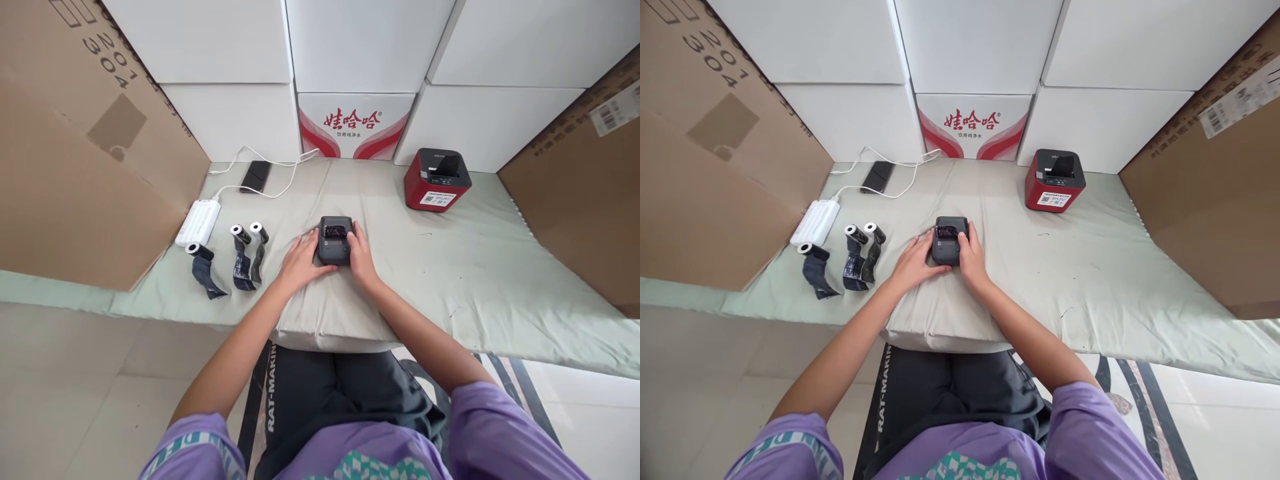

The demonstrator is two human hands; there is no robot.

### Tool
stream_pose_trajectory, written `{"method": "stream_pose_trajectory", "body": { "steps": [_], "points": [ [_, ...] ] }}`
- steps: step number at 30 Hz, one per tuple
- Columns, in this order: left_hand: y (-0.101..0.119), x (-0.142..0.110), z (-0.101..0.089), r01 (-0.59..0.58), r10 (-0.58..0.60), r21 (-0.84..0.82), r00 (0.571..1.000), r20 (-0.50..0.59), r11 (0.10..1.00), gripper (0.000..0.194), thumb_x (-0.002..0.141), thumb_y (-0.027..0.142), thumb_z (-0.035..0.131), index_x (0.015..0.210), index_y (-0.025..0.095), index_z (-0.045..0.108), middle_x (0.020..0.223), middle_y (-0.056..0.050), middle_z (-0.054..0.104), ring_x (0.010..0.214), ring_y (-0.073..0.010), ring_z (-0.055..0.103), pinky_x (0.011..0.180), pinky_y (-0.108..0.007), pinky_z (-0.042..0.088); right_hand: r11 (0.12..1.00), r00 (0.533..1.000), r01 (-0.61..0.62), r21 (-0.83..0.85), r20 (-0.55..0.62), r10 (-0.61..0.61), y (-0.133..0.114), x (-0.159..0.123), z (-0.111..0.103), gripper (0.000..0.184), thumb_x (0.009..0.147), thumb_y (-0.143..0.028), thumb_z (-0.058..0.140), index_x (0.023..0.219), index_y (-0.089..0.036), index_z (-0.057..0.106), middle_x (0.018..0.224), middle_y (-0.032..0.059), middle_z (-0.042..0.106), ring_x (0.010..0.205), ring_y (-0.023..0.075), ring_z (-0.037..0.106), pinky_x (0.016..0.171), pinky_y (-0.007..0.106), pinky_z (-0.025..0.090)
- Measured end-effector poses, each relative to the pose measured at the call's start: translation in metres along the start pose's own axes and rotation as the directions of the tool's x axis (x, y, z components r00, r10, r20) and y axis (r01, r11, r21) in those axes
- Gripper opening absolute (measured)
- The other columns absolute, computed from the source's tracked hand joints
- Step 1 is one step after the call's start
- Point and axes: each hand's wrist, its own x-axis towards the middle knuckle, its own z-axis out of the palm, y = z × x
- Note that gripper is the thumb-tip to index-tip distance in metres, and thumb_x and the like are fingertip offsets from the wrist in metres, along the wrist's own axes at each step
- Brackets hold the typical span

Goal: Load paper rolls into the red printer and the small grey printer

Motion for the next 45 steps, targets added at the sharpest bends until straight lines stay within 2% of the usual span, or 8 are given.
{"method": "stream_pose_trajectory", "body": {
  "steps": [15, 21, 26, 31, 36, 41, 43, 45],
  "points": [
    [-0.003, 0.005, -0.003, -0.028, 0.029, 0.066, 0.999, -0.023, 0.997, 0.107, 0.080, 0.056, 0.084, 0.167, 0.016, 0.036, 0.168, -0.018, 0.046, 0.160, -0.0315, 0.041, 0.136, -0.053, 0.024, 0.999, 0.999, 0.035, -0.022, -0.006, -0.035, -0.002, 0.001, -0.004, 0.092, 0.091, -0.077, 0.052, 0.163, -0.021, 0.045, 0.174, 0.0089, 0.041, 0.166, 0.0283, 0.031, 0.139, 0.046, 0.019],
    [-0.004, 0.002, -0.003, 0.033, -0.030, 0.076, 0.998, -0.050, 0.997, 0.114, 0.077, 0.060, 0.086, 0.169, 0.018, 0.034, 0.169, -0.018, 0.044, 0.157, -0.0330, 0.046, 0.136, -0.051, 0.024, 0.982, 0.976, 0.188, -0.029, -0.104, -0.190, -0.006, -0.012, -0.005, 0.070, 0.097, -0.065, 0.051, 0.150, -0.019, 0.053, 0.159, 0.0173, 0.058, 0.150, 0.0295, 0.052, 0.131, 0.049, 0.036],
    [-0.006, 0.002, -0.003, 0.002, 0.000, 0.049, 0.999, -0.037, 0.999, 0.108, 0.080, 0.059, 0.084, 0.168, 0.019, 0.036, 0.169, -0.016, 0.045, 0.159, -0.0322, 0.043, 0.136, -0.052, 0.023, 0.959, 0.953, 0.269, -0.091, -0.119, -0.278, -0.004, -0.018, -0.005, 0.058, 0.100, -0.061, 0.049, 0.141, -0.022, 0.060, 0.152, 0.0147, 0.061, 0.145, 0.0291, 0.055, 0.128, 0.048, 0.038],
    [-0.007, 0.002, -0.002, 0.002, -0.001, 0.036, 0.999, -0.036, 0.999, 0.105, 0.081, 0.059, 0.083, 0.167, 0.020, 0.037, 0.168, -0.014, 0.048, 0.158, -0.0324, 0.044, 0.136, -0.052, 0.024, 0.942, 0.944, 0.323, -0.088, -0.038, -0.327, -0.011, 0.006, -0.011, 0.063, 0.100, -0.067, 0.048, 0.145, -0.025, 0.062, 0.157, 0.0100, 0.060, 0.151, 0.0267, 0.049, 0.131, 0.046, 0.034],
    [-0.008, 0.003, -0.002, 0.000, 0.001, 0.032, 0.999, -0.038, 1.000, 0.106, 0.082, 0.061, 0.081, 0.168, 0.020, 0.035, 0.169, -0.014, 0.047, 0.158, -0.0329, 0.044, 0.136, -0.053, 0.025, 0.935, 0.944, 0.320, -0.153, 0.135, -0.301, -0.027, 0.051, -0.026, 0.055, 0.096, -0.068, 0.051, 0.120, -0.026, 0.078, 0.146, 0.0080, 0.070, 0.147, 0.0316, 0.055, 0.130, 0.050, 0.033],
    [-0.008, 0.003, -0.002, -0.002, 0.003, 0.036, 0.999, -0.044, 0.999, 0.104, 0.082, 0.060, 0.082, 0.168, 0.023, 0.036, 0.168, -0.014, 0.047, 0.157, -0.0325, 0.045, 0.135, -0.053, 0.025, 0.758, 0.901, 0.434, -0.487, 0.231, -0.367, -0.047, 0.075, -0.036, 0.026, 0.092, -0.041, 0.066, 0.087, -0.023, 0.084, 0.117, 0.0130, 0.073, 0.126, 0.0359, 0.060, 0.123, 0.059, 0.036],
    [-0.007, 0.002, -0.003, 0.002, 0.000, 0.044, 0.999, -0.044, 0.999, 0.104, 0.082, 0.060, 0.081, 0.168, 0.024, 0.036, 0.168, -0.013, 0.048, 0.157, -0.0318, 0.046, 0.135, -0.053, 0.025, 0.643, 0.914, 0.405, -0.650, 0.286, -0.287, -0.058, 0.077, -0.031, 0.015, 0.084, -0.031, 0.075, 0.086, -0.021, 0.086, 0.111, 0.0150, 0.066, 0.125, 0.0375, 0.055, 0.121, 0.060, 0.037],
    [-0.006, 0.002, -0.004, 0.015, -0.013, 0.055, 0.999, -0.038, 0.998, 0.104, 0.082, 0.060, 0.081, 0.168, 0.023, 0.036, 0.168, -0.013, 0.048, 0.158, -0.0304, 0.045, 0.136, -0.050, 0.024, 0.542, 0.939, 0.330, -0.773, 0.330, -0.101, -0.068, 0.077, -0.023, 0.018, 0.079, -0.025, 0.080, 0.096, -0.021, 0.088, 0.113, 0.0160, 0.058, 0.126, 0.0392, 0.050, 0.119, 0.057, 0.040]
  ]
}}
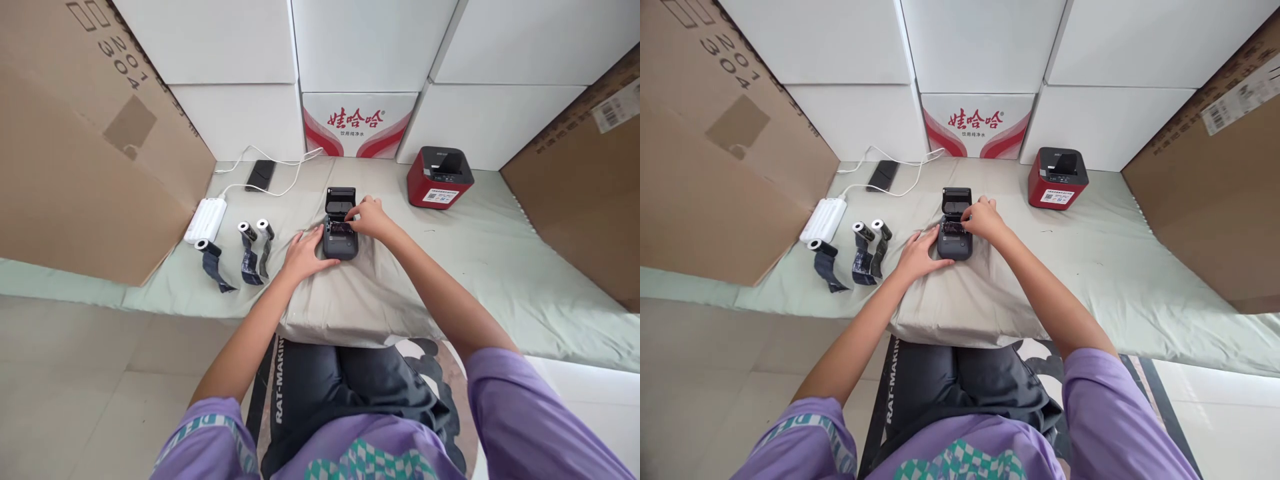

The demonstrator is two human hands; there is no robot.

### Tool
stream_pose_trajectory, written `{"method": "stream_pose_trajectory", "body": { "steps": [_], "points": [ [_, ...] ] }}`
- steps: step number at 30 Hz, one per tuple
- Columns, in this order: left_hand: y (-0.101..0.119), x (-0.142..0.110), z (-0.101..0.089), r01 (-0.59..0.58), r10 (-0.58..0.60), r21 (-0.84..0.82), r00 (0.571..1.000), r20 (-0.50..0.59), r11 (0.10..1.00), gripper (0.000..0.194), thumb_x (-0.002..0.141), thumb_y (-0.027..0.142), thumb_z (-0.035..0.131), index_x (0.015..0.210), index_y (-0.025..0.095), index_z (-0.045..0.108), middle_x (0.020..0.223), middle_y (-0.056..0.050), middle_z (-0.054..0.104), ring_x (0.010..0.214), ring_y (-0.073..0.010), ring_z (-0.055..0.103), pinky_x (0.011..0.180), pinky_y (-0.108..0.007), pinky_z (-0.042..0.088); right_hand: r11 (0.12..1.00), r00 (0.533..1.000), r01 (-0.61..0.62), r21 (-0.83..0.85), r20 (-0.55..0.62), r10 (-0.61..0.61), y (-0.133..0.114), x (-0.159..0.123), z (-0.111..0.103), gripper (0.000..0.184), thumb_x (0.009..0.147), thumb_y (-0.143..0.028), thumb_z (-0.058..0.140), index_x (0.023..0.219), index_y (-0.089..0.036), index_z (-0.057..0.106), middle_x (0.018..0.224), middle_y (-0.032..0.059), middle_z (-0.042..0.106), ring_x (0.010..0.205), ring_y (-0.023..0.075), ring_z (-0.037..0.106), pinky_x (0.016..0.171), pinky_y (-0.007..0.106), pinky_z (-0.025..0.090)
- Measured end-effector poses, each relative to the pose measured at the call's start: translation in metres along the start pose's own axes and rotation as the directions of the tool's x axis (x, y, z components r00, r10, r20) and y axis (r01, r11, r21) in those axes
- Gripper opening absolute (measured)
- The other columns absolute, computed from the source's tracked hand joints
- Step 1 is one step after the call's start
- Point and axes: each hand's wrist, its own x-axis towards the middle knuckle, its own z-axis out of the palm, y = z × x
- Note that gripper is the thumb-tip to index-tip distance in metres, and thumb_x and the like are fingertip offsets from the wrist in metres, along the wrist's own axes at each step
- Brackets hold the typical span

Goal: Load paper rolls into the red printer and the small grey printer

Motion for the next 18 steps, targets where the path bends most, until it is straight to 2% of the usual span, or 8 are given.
{"method": "stream_pose_trajectory", "body": {
  "steps": [2, 4, 6, 8, 11, 13, 16, 18],
  "points": [
    [0.001, 0.000, -0.001, 0.009, -0.009, 0.015, 1.000, 0.005, 1.000, 0.103, 0.083, 0.060, 0.081, 0.168, 0.023, 0.036, 0.169, -0.012, 0.047, 0.158, -0.0290, 0.045, 0.136, -0.048, 0.025, 0.993, 0.986, -0.071, -0.098, 0.146, 0.085, -0.012, 0.002, -0.001, 0.031, 0.079, -0.022, 0.081, 0.109, -0.022, 0.087, 0.120, 0.0166, 0.053, 0.129, 0.0401, 0.046, 0.115, 0.052, 0.043],
    [0.001, 0.000, -0.001, 0.011, -0.012, 0.034, 1.000, 0.006, 0.999, 0.103, 0.084, 0.062, 0.080, 0.169, 0.023, 0.035, 0.170, -0.011, 0.045, 0.157, -0.0289, 0.046, 0.136, -0.046, 0.025, 0.985, 0.973, -0.099, -0.144, 0.193, 0.126, -0.020, 0.004, 0.001, 0.036, 0.081, -0.020, 0.080, 0.116, -0.022, 0.085, 0.124, 0.0171, 0.050, 0.131, 0.0405, 0.043, 0.112, 0.049, 0.045],
    [0.000, 0.000, -0.001, 0.013, -0.013, 0.053, 1.000, 0.008, 0.999, 0.103, 0.084, 0.064, 0.078, 0.169, 0.022, 0.036, 0.171, -0.011, 0.043, 0.156, -0.0293, 0.047, 0.136, -0.046, 0.025, 0.987, 0.981, -0.081, -0.139, 0.162, 0.104, -0.020, 0.005, 0.004, 0.034, 0.082, -0.019, 0.079, 0.115, -0.022, 0.084, 0.123, 0.0168, 0.048, 0.130, 0.0398, 0.043, 0.111, 0.048, 0.045],
    [0.000, 0.001, 0.000, 0.009, -0.010, 0.059, 1.000, 0.008, 0.998, 0.104, 0.084, 0.065, 0.077, 0.168, 0.019, 0.037, 0.171, -0.012, 0.044, 0.156, -0.0295, 0.048, 0.136, -0.045, 0.026, 0.995, 0.996, -0.039, -0.092, 0.074, 0.046, -0.014, 0.005, 0.005, 0.031, 0.079, -0.019, 0.079, 0.110, -0.020, 0.082, 0.121, 0.0154, 0.048, 0.127, 0.0382, 0.045, 0.111, 0.049, 0.044],
    [0.000, 0.000, 0.000, -0.004, 0.004, 0.034, 1.000, -0.006, 0.999, 0.101, 0.084, 0.066, 0.077, 0.165, 0.017, 0.041, 0.168, -0.013, 0.049, 0.157, -0.0296, 0.047, 0.135, -0.045, 0.026, 0.997, 0.993, 0.060, 0.058, -0.107, -0.054, -0.004, 0.001, -0.001, 0.026, 0.075, -0.018, 0.080, 0.100, -0.019, 0.072, 0.114, 0.0116, 0.052, 0.116, 0.0325, 0.050, 0.106, 0.048, 0.046],
    [0.000, 0.000, 0.000, -0.007, 0.008, 0.021, 1.000, -0.022, 1.000, 0.093, 0.084, 0.066, 0.078, 0.159, 0.020, 0.050, 0.162, -0.012, 0.056, 0.154, -0.0304, 0.050, 0.135, -0.046, 0.027, 0.961, 0.974, 0.158, 0.228, -0.193, -0.114, -0.006, -0.004, -0.008, 0.028, 0.076, -0.019, 0.077, 0.100, -0.021, 0.063, 0.104, 0.0069, 0.058, 0.099, 0.0259, 0.055, 0.096, 0.043, 0.049],
    [0.002, 0.000, -0.002, 0.003, -0.003, 0.017, 1.000, -0.027, 1.000, 0.083, 0.082, 0.066, 0.080, 0.150, 0.023, 0.059, 0.153, -0.011, 0.065, 0.148, -0.0321, 0.057, 0.133, -0.047, 0.030, 0.813, 0.954, 0.279, 0.510, -0.243, -0.176, -0.026, -0.014, -0.015, 0.025, 0.086, -0.029, 0.070, 0.105, -0.026, 0.053, 0.086, -0.0011, 0.060, 0.076, 0.0180, 0.053, 0.076, 0.033, 0.049],
    [0.002, 0.000, -0.002, 0.015, -0.015, 0.018, 1.000, -0.017, 1.000, 0.083, 0.081, 0.067, 0.081, 0.149, 0.023, 0.060, 0.152, -0.012, 0.066, 0.147, -0.0335, 0.058, 0.133, -0.047, 0.030, 0.728, 0.951, 0.305, 0.614, -0.242, -0.194, -0.049, -0.018, -0.015, 0.022, 0.091, -0.035, 0.066, 0.107, -0.026, 0.053, 0.080, -0.0029, 0.060, 0.070, 0.0165, 0.053, 0.070, 0.030, 0.047]
  ]
}}
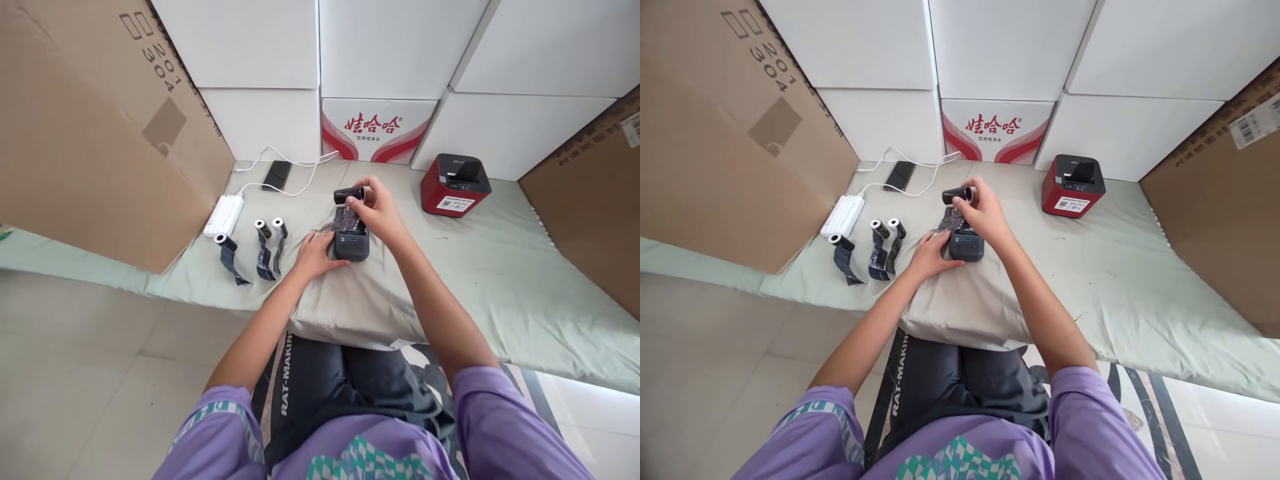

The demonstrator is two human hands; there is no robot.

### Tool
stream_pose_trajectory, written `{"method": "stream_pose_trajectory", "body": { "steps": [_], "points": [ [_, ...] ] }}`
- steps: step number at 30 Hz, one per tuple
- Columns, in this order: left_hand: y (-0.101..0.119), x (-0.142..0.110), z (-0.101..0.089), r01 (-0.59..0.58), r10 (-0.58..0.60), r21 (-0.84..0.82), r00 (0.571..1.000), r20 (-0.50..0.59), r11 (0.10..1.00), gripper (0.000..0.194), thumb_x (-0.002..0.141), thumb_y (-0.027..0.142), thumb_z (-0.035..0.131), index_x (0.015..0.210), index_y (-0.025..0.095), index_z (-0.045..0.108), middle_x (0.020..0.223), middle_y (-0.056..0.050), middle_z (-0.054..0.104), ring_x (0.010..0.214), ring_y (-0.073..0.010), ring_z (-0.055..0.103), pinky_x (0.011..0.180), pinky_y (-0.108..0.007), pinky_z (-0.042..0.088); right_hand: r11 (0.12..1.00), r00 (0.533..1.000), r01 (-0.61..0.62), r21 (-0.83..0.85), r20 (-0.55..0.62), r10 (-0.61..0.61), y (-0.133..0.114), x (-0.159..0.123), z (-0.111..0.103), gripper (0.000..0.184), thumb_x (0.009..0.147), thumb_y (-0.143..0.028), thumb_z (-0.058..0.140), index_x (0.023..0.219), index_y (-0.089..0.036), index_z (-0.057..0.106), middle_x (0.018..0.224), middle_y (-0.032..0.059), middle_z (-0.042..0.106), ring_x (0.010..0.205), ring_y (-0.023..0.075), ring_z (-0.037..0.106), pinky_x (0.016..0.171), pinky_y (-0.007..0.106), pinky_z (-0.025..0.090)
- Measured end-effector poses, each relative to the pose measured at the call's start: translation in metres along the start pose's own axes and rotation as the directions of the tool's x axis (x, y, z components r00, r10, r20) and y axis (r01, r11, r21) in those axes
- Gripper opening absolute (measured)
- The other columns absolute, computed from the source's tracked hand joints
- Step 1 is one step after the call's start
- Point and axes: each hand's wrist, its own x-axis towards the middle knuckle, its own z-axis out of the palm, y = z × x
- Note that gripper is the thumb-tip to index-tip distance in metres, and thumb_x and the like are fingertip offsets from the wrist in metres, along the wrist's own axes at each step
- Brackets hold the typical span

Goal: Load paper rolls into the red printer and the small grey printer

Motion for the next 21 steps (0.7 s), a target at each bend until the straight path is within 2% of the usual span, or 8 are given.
{"method": "stream_pose_trajectory", "body": {
  "steps": [3, 6, 9, 11, 13, 14, 18, 21],
  "points": [
    [-0.002, 0.001, 0.002, 0.002, -0.001, -0.015, 1.000, 0.007, 1.000, 0.090, 0.081, 0.068, 0.080, 0.154, 0.021, 0.055, 0.156, -0.013, 0.062, 0.148, -0.0359, 0.056, 0.132, -0.049, 0.031, 0.999, 0.999, -0.013, -0.030, 0.032, 0.014, -0.019, 0.005, 0.034, 0.021, 0.092, -0.034, 0.065, 0.109, -0.025, 0.057, 0.077, -0.0028, 0.060, 0.070, 0.0176, 0.057, 0.071, 0.031, 0.049],
    [-0.006, 0.001, 0.006, 0.031, -0.031, -0.037, 0.999, 0.013, 0.999, 0.085, 0.081, 0.064, 0.080, 0.151, 0.020, 0.058, 0.152, -0.015, 0.065, 0.146, -0.0405, 0.056, 0.127, -0.052, 0.039, 0.966, 0.987, -0.035, -0.255, 0.142, 0.073, -0.022, 0.012, 0.077, 0.022, 0.090, -0.026, 0.065, 0.112, -0.022, 0.062, 0.080, 0.0001, 0.066, 0.078, 0.0215, 0.064, 0.081, 0.036, 0.054],
    [-0.013, 0.002, 0.011, 0.011, -0.011, -0.045, 1.000, 0.009, 0.999, 0.072, 0.089, 0.048, 0.073, 0.152, 0.019, 0.057, 0.152, -0.017, 0.064, 0.150, -0.0409, 0.051, 0.130, -0.053, 0.035, 0.863, 0.953, -0.024, -0.505, 0.249, 0.172, -0.015, 0.013, 0.118, 0.025, 0.092, -0.020, 0.060, 0.116, -0.020, 0.066, 0.098, 0.0087, 0.074, 0.094, 0.0288, 0.070, 0.090, 0.043, 0.056],
    [-0.018, 0.003, 0.013, -0.029, 0.030, -0.070, 1.000, 0.008, 0.997, 0.072, 0.092, 0.039, 0.066, 0.160, 0.023, 0.047, 0.163, -0.014, 0.055, 0.157, -0.0375, 0.043, 0.134, -0.053, 0.026, 0.763, 0.935, -0.058, -0.643, 0.232, 0.267, -0.009, 0.010, 0.138, 0.029, 0.093, -0.017, 0.055, 0.118, -0.019, 0.067, 0.106, 0.0139, 0.075, 0.101, 0.0337, 0.071, 0.095, 0.051, 0.056],
    [-0.021, 0.003, 0.014, -0.043, 0.045, -0.102, 0.999, 0.017, 0.994, 0.076, 0.093, 0.038, 0.061, 0.165, 0.025, 0.040, 0.170, -0.012, 0.046, 0.161, -0.0360, 0.037, 0.137, -0.053, 0.020, 0.692, 0.928, -0.101, -0.714, 0.183, 0.324, -0.006, 0.007, 0.149, 0.033, 0.094, -0.016, 0.052, 0.121, -0.019, 0.069, 0.110, 0.0164, 0.074, 0.104, 0.0360, 0.071, 0.099, 0.056, 0.054],
    [-0.022, 0.002, 0.014, -0.043, 0.045, -0.115, 0.999, 0.019, 0.992, 0.077, 0.094, 0.039, 0.060, 0.166, 0.024, 0.038, 0.171, -0.012, 0.043, 0.162, -0.0361, 0.035, 0.137, -0.053, 0.020, 0.685, 0.932, -0.102, -0.721, 0.172, 0.320, -0.006, 0.007, 0.151, 0.034, 0.094, -0.018, 0.052, 0.124, -0.020, 0.069, 0.113, 0.0171, 0.073, 0.106, 0.0364, 0.070, 0.100, 0.056, 0.054],
    [-0.023, 0.001, 0.014, -0.066, 0.068, -0.136, 0.998, 0.008, 0.988, 0.078, 0.097, 0.041, 0.056, 0.167, 0.016, 0.034, 0.174, -0.017, 0.038, 0.163, -0.0368, 0.033, 0.138, -0.052, 0.019, 0.741, 0.958, 0.047, -0.670, 0.239, 0.155, -0.013, 0.016, 0.148, 0.043, 0.097, -0.035, 0.061, 0.136, -0.020, 0.069, 0.133, 0.0194, 0.064, 0.124, 0.0379, 0.061, 0.103, 0.051, 0.053],
    [-0.027, 0.000, 0.016, -0.091, 0.097, -0.150, 0.995, 0.035, 0.985, 0.074, 0.100, 0.037, 0.050, 0.168, 0.013, 0.031, 0.176, -0.017, 0.034, 0.164, -0.0350, 0.033, 0.139, -0.051, 0.019, 0.716, 0.959, 0.123, -0.687, 0.267, 0.091, -0.019, 0.026, 0.154, 0.041, 0.096, -0.043, 0.065, 0.128, -0.018, 0.075, 0.137, 0.0193, 0.063, 0.132, 0.0391, 0.054, 0.109, 0.052, 0.048]
  ]
}}
